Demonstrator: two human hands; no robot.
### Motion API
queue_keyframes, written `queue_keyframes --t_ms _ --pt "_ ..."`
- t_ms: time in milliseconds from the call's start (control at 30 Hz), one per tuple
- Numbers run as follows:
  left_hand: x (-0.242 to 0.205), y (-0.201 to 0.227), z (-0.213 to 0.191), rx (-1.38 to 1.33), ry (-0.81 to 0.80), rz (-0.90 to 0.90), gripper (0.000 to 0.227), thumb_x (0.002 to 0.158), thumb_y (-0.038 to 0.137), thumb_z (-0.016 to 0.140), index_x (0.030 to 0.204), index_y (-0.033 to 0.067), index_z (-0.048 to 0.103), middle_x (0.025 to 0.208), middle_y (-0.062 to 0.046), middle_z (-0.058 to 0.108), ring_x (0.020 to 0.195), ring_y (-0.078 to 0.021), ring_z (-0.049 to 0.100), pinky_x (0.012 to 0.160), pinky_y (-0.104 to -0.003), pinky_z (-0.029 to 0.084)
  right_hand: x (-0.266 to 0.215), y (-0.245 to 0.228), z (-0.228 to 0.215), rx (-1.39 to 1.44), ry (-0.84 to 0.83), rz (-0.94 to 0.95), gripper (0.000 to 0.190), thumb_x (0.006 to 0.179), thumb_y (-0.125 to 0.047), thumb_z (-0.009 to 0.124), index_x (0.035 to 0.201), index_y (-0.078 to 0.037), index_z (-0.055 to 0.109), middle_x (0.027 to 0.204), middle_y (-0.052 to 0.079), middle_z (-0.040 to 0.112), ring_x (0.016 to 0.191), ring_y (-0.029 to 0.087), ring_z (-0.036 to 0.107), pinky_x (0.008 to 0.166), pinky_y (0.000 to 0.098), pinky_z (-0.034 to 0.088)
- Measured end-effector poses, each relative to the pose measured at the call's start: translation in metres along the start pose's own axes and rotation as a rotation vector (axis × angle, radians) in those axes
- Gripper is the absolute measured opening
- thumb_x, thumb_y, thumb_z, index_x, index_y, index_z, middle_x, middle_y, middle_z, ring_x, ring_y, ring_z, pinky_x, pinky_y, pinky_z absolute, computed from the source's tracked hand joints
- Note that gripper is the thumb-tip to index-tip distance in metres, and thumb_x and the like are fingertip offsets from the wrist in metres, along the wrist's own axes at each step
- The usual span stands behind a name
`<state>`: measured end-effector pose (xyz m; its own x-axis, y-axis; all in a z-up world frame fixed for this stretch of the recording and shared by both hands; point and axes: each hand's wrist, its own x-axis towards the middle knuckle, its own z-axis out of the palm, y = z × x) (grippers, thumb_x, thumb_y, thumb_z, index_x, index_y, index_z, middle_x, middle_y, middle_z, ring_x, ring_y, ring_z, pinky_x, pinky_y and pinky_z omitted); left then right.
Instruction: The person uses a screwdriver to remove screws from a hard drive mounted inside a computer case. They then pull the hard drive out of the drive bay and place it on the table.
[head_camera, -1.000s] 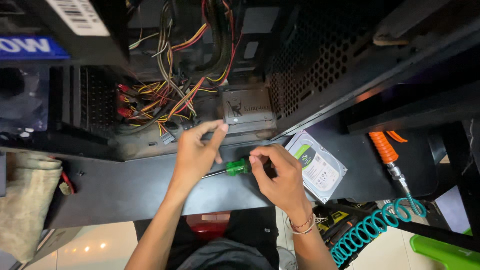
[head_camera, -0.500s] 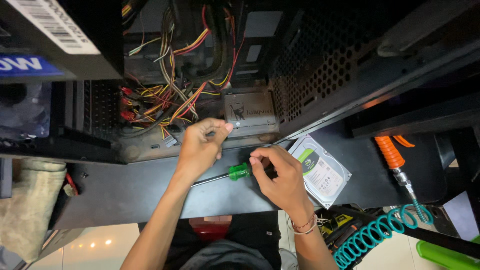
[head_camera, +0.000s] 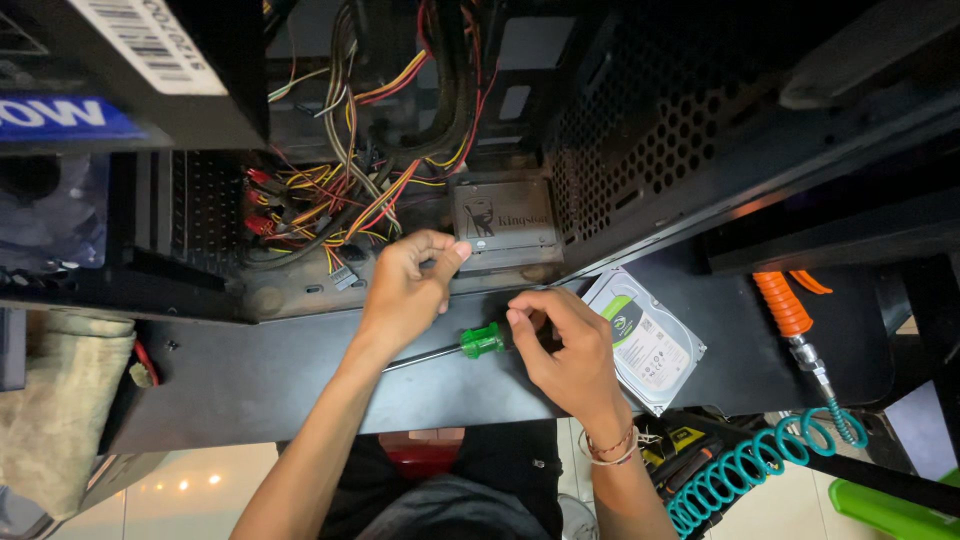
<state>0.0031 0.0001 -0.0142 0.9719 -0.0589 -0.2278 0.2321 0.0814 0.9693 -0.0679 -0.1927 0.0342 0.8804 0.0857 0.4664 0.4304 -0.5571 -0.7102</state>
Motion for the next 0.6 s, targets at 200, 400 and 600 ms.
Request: queue_keyframes --t_ms 200,400,600 --pt "-0.016 0.027 -0.002 0.039 -0.013 0.023 0.028 0.104 0.015 0.071 0.113 -0.0106 0.072 0.09 -0.019 0.072 0.035 -0.0163 0.057 0.025 -0.026 0.046 -0.006 0.008 0.003 -0.004 0.121 0.123 0.007 0.093 -0.002 0.078 0.096 -0.008 0.079 0.068 0.007 0.072 0.055 0.023 0.066 0.054 0.0319 0.055" --pt "-0.022 0.036 -0.014 0.154 -0.116 0.074 0.034 0.089 -0.003 0.078 0.12 -0.014 0.07 0.098 -0.024 0.073 0.045 -0.0183 0.063 0.028 -0.026 0.052 -0.012 0.025 0.002 0.096 0.459 0.214 0.013 0.099 0.008 0.071 0.11 0.002 0.066 0.081 0.014 0.069 0.07 0.017 0.064 0.067 0.0327 0.058" --pt "-0.019 0.025 -0.013 0.294 -0.109 0.23 0.032 0.086 -0.006 0.077 0.117 -0.0077 0.072 0.091 -0.025 0.076 0.036 -0.0245 0.064 0.018 -0.031 0.05 -0.005 0.035 -0.001 0.018 0.464 0.215 0.036 0.097 -0.002 0.084 0.112 -0.002 0.051 0.077 0.009 0.061 0.066 0.018 0.065 0.067 0.035 0.057"
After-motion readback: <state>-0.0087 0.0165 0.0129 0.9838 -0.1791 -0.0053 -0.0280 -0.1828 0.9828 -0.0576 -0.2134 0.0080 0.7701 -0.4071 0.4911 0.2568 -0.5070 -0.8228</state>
